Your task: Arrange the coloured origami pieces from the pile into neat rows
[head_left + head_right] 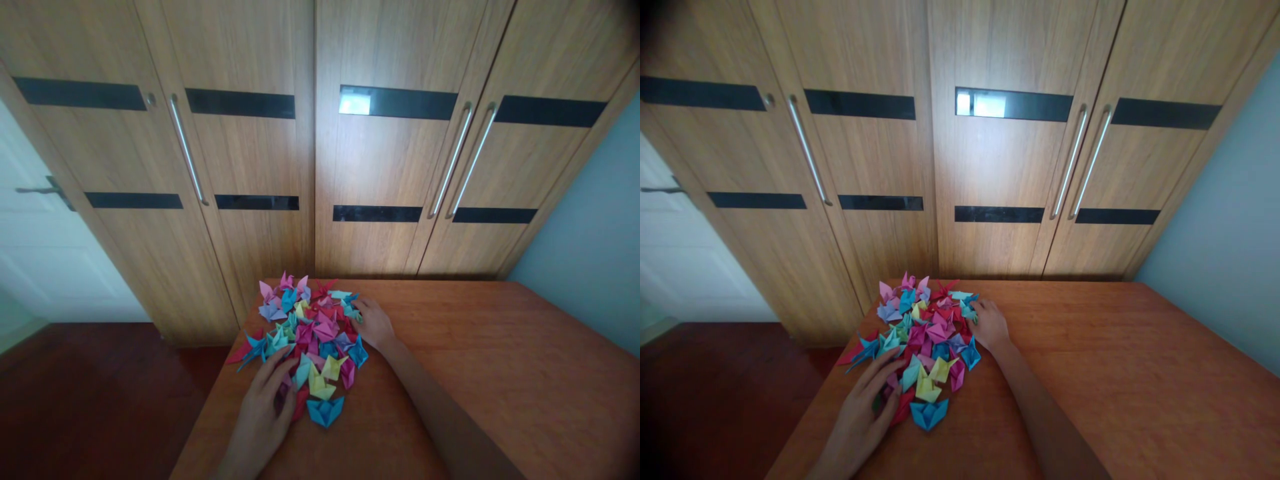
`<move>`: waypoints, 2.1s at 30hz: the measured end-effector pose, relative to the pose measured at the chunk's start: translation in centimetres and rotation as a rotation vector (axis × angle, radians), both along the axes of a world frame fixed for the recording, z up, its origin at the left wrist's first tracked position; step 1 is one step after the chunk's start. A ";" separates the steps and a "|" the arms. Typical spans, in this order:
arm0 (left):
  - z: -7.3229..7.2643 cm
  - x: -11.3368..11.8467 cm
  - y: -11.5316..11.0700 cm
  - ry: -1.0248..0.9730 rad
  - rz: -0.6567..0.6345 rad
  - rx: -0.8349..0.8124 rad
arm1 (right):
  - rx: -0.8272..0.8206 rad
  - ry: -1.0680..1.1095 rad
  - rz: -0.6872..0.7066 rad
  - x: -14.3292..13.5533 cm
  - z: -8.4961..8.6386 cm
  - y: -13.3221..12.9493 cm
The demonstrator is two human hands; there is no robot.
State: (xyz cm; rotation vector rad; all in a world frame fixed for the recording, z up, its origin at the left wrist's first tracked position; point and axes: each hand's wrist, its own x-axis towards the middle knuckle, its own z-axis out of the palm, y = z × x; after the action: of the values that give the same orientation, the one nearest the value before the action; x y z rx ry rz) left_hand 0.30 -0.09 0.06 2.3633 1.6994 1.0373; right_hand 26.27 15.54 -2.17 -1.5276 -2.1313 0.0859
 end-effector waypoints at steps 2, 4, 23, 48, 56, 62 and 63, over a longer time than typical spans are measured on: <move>0.0 0.0 0.0 -0.003 -0.003 0.005 | -0.026 -0.057 -0.026 -0.2 0.3 -0.1; -0.1 -0.1 0.1 -0.006 -0.006 0.007 | -0.043 -0.106 -0.043 -0.4 0.6 -0.2; -0.2 0.0 0.3 -0.022 -0.027 0.006 | 0.114 0.514 0.203 -5.5 4.4 1.1; -0.8 0.2 0.3 0.020 -0.030 -0.004 | -0.060 0.391 0.060 -0.5 0.7 1.2; -0.1 0.5 0.4 0.009 -0.010 0.019 | -0.152 0.943 0.335 -3.9 3.6 -0.8; -0.2 0.2 0.2 0.046 0.041 0.099 | 0.008 0.825 0.091 -1.3 0.3 -2.1; -0.3 0.1 0.3 0.053 0.054 0.120 | 0.017 0.726 0.057 -0.6 -0.4 -2.4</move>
State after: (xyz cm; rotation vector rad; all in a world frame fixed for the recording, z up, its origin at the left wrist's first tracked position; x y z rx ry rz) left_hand 0.41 0.17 -0.19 2.4511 1.7764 1.1251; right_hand 25.65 13.17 -2.53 -1.1759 -1.5781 0.5513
